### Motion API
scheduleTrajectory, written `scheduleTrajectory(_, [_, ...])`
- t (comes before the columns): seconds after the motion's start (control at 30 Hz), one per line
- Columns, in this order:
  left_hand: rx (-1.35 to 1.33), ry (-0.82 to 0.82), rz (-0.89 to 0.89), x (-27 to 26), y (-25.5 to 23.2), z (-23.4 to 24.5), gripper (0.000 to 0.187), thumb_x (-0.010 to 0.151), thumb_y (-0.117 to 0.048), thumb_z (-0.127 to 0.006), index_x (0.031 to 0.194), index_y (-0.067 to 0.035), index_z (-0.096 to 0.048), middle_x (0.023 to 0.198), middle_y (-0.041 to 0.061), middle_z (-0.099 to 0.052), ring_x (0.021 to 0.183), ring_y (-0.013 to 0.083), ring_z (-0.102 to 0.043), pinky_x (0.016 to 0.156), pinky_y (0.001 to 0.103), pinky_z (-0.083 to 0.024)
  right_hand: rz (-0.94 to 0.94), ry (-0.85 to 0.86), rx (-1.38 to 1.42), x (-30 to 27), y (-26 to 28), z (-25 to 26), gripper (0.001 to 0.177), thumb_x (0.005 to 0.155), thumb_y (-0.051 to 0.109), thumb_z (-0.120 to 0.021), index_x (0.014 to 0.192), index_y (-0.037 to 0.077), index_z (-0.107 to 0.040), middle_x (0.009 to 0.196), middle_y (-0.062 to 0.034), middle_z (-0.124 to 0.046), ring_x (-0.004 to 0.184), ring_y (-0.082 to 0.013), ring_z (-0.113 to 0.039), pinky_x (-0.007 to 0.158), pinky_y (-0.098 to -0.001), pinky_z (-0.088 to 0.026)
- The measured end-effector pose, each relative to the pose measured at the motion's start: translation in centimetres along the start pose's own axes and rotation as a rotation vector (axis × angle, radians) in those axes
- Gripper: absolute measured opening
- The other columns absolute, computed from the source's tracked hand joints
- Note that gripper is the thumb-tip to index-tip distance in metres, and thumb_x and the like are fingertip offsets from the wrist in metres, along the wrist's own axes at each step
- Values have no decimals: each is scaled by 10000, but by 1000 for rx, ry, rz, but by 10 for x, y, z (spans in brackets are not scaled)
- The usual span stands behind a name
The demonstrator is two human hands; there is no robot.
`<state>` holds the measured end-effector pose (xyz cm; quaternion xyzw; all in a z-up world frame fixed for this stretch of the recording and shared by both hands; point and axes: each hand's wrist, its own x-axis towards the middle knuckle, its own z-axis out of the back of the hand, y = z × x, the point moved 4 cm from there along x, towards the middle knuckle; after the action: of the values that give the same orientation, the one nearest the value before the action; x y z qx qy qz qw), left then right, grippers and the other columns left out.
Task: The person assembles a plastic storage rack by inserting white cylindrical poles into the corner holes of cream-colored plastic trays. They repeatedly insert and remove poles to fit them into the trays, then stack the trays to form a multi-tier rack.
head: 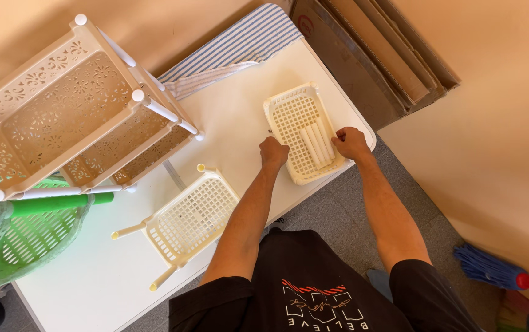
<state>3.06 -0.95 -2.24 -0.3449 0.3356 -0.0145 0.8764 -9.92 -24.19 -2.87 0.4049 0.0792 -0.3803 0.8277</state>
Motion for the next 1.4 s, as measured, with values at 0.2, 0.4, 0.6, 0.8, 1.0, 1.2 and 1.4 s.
scheduleTrajectory(0.2, [-19,-16,17,-2,1,9,264,843,-135,-731,1050,29,-734,1075,234,-746,949,341,-755,819,424,-628,14,23,-109,-3,11,-6,307,974,217,-699,1175,-15,-697,1087,-182,-747,995,-295,-720,886,-403,-568])
scheduleTrajectory(0.4, [-44,-34,-9,-5,6,16,266,852,-135,-718,1038,55,-720,1062,259,-745,942,355,-759,813,425,-627,64,15,-114,-10,25,-9,324,1016,217,-622,1227,-28,-638,1124,-209,-731,1037,-328,-716,933,-423,-562])
scheduleTrajectory(0.6, [-41,-24,15,-1,21,15,240,887,-111,-688,1041,73,-703,1076,271,-731,942,368,-758,781,426,-644,88,25,-79,-23,32,-21,337,1051,201,-555,1271,-54,-574,1182,-240,-693,1085,-353,-688,955,-437,-544])
scheduleTrajectory(0.8, [-55,-63,30,-8,25,23,262,916,-155,-713,1061,61,-695,1078,266,-732,957,368,-749,793,434,-629,159,-31,-111,-26,37,-28,319,1038,185,-587,1225,-72,-599,1176,-248,-674,1064,-370,-681,938,-447,-546])
scheduleTrajectory(1.0, [46,-387,-131,-32,-2,38,409,820,-157,-761,1112,97,-626,1143,309,-664,1034,441,-678,797,487,-600,295,-190,-138,-35,47,-21,300,997,164,-649,1175,-77,-658,1085,-242,-674,985,-374,-674,871,-459,-554])
scheduleTrajectory(1.2, [9,-109,-186,-25,-16,-10,370,933,-256,-695,1141,46,-645,1159,284,-695,1071,407,-694,912,463,-568,228,-153,-82,-44,67,-23,299,1006,212,-637,1180,-23,-699,1103,-196,-705,971,-349,-718,883,-453,-582])
scheduleTrajectory(1.4, [-105,-28,-1,-18,-1,-30,432,893,-295,-733,1113,67,-642,1102,282,-712,1027,391,-717,876,442,-590,264,-111,-221,-42,78,-43,331,940,214,-721,1141,-48,-705,1037,-240,-701,955,-411,-687,844,-500,-560])
